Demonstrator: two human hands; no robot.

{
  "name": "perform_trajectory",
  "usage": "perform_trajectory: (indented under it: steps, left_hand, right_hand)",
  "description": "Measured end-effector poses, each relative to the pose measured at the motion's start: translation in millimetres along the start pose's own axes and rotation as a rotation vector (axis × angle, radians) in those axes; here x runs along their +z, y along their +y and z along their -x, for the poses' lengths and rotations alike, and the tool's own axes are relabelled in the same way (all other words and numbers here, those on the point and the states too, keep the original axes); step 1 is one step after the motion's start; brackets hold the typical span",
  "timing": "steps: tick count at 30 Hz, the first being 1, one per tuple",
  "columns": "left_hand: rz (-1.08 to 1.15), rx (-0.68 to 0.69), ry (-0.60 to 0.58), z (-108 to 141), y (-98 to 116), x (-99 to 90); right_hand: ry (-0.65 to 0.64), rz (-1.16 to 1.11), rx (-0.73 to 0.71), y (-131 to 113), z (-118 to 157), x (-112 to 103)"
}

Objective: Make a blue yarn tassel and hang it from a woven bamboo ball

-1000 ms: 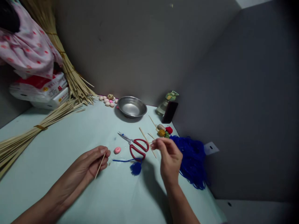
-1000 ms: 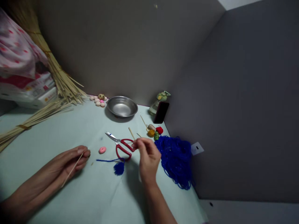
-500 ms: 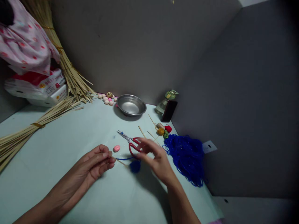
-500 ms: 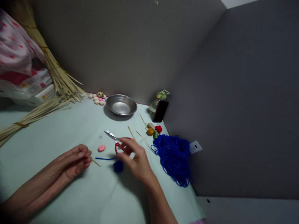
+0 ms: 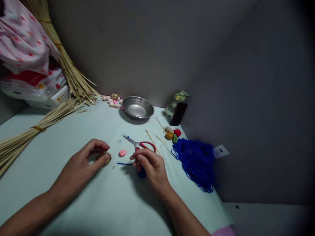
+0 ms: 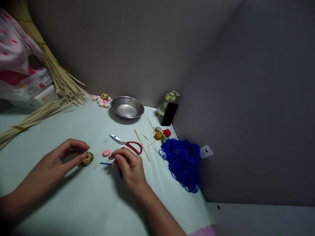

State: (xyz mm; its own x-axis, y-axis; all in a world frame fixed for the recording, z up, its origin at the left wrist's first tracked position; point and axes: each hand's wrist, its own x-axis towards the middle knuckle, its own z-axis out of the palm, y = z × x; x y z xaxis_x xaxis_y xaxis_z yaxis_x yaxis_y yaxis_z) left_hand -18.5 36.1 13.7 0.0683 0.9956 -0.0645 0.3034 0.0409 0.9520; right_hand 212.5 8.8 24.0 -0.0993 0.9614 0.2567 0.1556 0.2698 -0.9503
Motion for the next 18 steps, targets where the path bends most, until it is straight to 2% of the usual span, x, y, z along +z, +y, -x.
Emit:
perform_trajectory:
  steps: [2, 5, 9, 12, 15, 18]
  left_hand:
    - [-0.155, 0.118, 0.007, -5.3, -5.7, -3.2]
    - [-0.214, 0.271, 0.003, -7.0, -11.4, -3.6]
    - [-0.186, 0.369, 0.023, -3.4, -14.3, 1.0]
    - [-0.27, 0.436, 0.003, -3.8, -16.8, 5.8]
    - [-0.413, 0.546, -0.017, -8.8, -19.1, 10.5]
    - [-0.537, 0.642, -0.014, -16.1, -21.1, 15.5]
  right_hand:
    - [-0.046, 0.251, -0.102, 3.4, 1.6, 2.8]
    - [-0.117, 0.714, -0.315, 8.3, 3.8, 7.6]
    - [-0.296, 1.13, -0.346, 15.3, 3.8, 16.7]
    - [-0.407, 1.264, -0.308, 18.6, 2.6, 24.3]
    - [-0.486, 1.283, -0.287, 21.4, 2.0, 27.6]
    - [-0.458, 1.233, -0.29, 24.0, 1.5, 24.6]
